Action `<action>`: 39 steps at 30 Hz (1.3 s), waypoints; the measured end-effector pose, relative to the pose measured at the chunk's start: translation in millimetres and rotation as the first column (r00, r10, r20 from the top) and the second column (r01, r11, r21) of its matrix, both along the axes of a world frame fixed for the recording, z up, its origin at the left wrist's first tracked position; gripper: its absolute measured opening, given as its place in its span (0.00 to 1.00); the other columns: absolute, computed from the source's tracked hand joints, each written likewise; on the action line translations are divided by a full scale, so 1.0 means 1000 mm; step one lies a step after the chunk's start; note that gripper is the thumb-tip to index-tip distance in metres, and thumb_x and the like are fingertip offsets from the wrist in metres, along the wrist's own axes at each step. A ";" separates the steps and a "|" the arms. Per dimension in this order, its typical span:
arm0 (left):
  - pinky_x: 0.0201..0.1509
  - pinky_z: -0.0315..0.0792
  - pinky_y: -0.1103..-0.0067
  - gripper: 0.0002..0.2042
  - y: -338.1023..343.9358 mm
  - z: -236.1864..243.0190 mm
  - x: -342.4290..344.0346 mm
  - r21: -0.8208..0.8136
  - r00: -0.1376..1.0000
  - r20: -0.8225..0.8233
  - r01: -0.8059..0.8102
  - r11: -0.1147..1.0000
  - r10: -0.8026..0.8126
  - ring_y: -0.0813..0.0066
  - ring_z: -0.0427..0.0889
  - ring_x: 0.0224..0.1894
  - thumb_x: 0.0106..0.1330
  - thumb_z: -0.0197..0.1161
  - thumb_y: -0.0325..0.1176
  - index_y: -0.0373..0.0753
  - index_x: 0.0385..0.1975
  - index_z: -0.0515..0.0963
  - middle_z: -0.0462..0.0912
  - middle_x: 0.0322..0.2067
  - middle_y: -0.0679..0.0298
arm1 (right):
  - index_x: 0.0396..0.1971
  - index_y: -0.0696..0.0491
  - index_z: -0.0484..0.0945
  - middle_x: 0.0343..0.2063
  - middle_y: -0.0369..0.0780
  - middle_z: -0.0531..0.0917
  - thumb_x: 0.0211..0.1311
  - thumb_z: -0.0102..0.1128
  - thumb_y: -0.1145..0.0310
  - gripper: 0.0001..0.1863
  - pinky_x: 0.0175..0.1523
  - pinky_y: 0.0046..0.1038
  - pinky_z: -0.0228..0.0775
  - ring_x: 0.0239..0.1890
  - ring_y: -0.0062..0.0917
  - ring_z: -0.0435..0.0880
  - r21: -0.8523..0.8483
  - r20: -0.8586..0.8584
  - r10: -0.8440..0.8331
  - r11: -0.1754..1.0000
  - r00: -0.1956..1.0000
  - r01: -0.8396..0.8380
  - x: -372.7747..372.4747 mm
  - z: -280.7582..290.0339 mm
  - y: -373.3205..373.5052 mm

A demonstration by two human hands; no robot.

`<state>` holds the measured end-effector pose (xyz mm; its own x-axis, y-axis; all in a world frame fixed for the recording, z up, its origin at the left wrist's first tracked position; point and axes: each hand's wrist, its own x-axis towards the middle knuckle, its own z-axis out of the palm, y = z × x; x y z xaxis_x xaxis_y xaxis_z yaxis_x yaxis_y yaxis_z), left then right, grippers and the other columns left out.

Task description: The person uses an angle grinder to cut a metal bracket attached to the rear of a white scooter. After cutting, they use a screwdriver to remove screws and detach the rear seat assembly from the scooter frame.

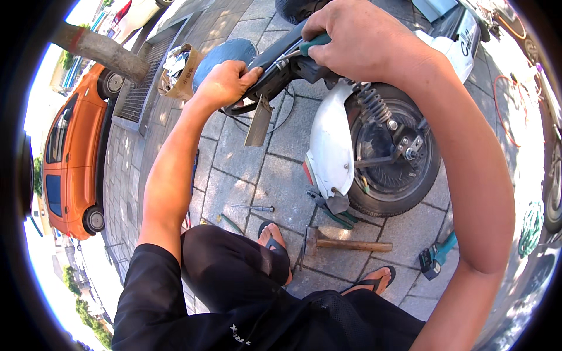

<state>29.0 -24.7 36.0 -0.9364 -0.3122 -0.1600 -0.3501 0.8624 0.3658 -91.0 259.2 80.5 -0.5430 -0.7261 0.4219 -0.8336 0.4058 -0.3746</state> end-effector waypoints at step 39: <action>0.42 0.81 0.54 0.22 -0.017 -0.012 -0.004 0.123 0.986 -0.146 0.103 0.987 -0.084 0.37 0.86 0.34 0.75 0.65 0.47 0.31 0.28 0.84 0.84 0.25 0.41 | 0.54 0.57 0.88 0.34 0.46 0.83 0.67 0.72 0.71 0.17 0.40 0.41 0.79 0.34 0.44 0.86 0.460 0.025 0.267 0.853 0.963 -0.248 -0.008 0.050 -0.056</action>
